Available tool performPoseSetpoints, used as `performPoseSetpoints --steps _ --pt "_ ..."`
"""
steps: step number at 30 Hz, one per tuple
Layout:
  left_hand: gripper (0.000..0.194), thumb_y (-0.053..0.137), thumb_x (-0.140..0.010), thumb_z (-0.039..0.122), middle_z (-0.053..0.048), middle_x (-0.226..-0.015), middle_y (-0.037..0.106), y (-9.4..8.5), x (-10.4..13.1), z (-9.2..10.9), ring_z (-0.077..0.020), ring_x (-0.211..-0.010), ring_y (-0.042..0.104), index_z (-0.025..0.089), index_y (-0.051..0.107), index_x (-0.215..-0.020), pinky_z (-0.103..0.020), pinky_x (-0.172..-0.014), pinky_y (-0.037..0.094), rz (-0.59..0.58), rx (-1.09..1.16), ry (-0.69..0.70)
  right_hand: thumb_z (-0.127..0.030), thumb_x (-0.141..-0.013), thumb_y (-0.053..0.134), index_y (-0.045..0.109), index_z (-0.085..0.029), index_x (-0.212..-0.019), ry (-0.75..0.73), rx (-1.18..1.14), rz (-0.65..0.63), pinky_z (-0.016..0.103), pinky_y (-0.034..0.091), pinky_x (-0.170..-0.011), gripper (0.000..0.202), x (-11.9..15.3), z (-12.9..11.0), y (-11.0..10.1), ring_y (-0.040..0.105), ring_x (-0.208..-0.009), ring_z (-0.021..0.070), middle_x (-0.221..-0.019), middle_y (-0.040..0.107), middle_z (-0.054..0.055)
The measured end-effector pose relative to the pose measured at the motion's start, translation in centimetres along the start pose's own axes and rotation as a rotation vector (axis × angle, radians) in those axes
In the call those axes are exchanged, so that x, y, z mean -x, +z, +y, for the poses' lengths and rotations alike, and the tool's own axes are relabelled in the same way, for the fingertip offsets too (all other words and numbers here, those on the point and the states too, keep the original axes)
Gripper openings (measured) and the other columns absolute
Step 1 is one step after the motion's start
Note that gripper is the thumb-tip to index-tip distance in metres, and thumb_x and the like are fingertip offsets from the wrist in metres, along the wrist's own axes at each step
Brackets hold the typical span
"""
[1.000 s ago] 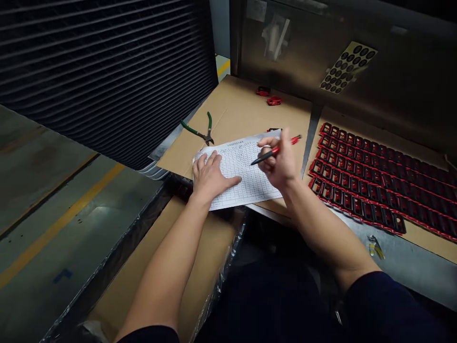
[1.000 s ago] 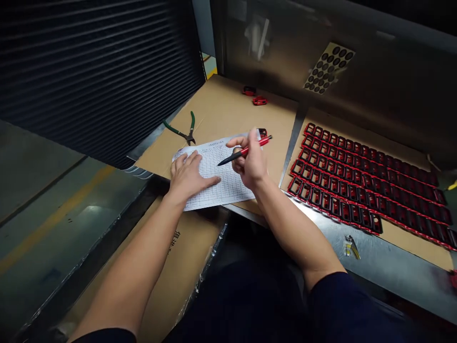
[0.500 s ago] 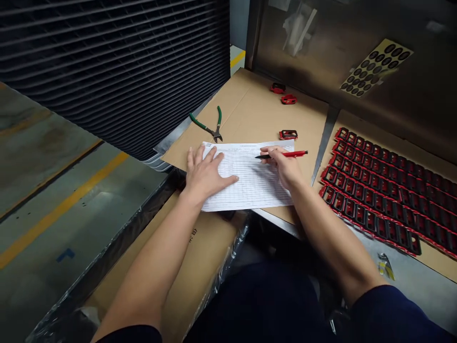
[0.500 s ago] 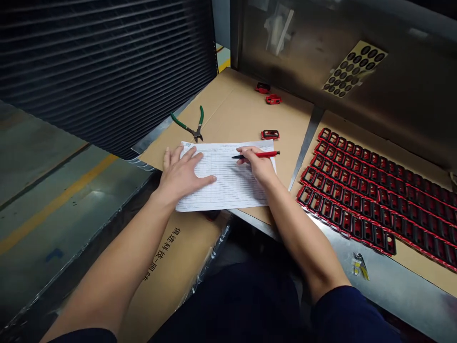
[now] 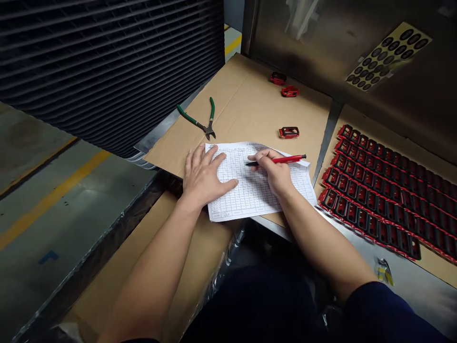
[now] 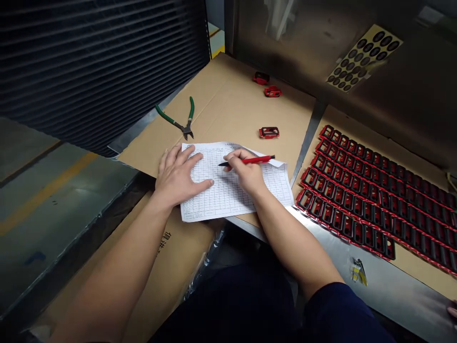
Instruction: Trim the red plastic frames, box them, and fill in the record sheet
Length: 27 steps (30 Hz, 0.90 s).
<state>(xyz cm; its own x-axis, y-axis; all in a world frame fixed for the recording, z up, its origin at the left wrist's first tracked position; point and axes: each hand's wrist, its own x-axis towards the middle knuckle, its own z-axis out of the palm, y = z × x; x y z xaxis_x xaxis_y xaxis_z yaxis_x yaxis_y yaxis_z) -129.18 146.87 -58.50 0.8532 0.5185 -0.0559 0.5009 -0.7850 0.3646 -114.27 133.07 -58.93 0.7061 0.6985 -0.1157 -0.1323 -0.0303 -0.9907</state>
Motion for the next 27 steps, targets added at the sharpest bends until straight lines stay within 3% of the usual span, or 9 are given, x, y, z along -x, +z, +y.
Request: performPoseSetpoints --steps 3,8,19,23,27 --pt "0.080 0.070 -0.072 0.061 -0.005 -0.162 0.038 0.2 -0.1 0.2 -0.0366 -0.155 0.018 0.023 0.055 -0.141 -0.057 -0.129 0.009 0.004 0.020 -0.018 -0.037 -0.079 0.068 0.061 -0.020 -0.075 -0.006 0.198 -0.016 0.031 0.049 -0.071 0.019 1.1 -0.3 1.3 0.063 -0.072 0.0156 -0.076 0.064 -0.001" --pt "0.078 0.072 -0.071 0.060 -0.005 -0.161 0.039 0.1 -0.1 0.3 -0.0370 -0.155 0.018 0.024 0.057 -0.139 -0.057 -0.129 0.009 0.014 0.050 -0.033 -0.032 -0.076 0.067 0.057 -0.020 -0.070 -0.086 0.423 0.082 0.029 0.042 -0.065 0.017 1.4 -0.2 2.1 0.054 -0.065 0.0138 -0.069 0.060 -0.003" --pt "0.072 0.070 -0.072 0.056 -0.008 -0.160 0.040 0.3 0.0 0.3 -0.0356 -0.154 0.020 0.023 0.059 -0.135 -0.055 -0.129 0.009 0.055 0.057 -0.030 -0.041 -0.078 0.069 0.064 -0.020 -0.071 -0.044 0.361 0.042 0.029 0.046 -0.068 0.023 1.5 -0.5 1.7 0.057 -0.069 0.0148 -0.072 0.064 -0.001" --pt "0.074 0.069 -0.073 0.057 -0.008 -0.161 0.038 0.1 0.1 0.3 -0.0350 -0.155 0.018 0.023 0.057 -0.138 -0.055 -0.129 0.008 0.031 0.056 -0.032 -0.038 -0.075 0.069 0.070 -0.020 -0.079 -0.060 0.339 0.013 0.029 0.047 -0.069 0.018 1.6 -0.3 1.7 0.059 -0.072 0.0156 -0.080 0.068 0.000" --pt "0.079 0.068 -0.073 0.059 -0.008 -0.163 0.034 0.0 0.0 0.2 -0.0353 -0.156 0.014 0.024 0.054 -0.142 -0.056 -0.128 0.007 -0.001 0.040 -0.023 -0.034 -0.073 0.065 0.067 -0.020 -0.074 -0.088 0.424 0.036 0.029 0.046 -0.063 0.014 1.8 -0.2 1.6 0.056 -0.065 0.0147 -0.073 0.065 0.000"
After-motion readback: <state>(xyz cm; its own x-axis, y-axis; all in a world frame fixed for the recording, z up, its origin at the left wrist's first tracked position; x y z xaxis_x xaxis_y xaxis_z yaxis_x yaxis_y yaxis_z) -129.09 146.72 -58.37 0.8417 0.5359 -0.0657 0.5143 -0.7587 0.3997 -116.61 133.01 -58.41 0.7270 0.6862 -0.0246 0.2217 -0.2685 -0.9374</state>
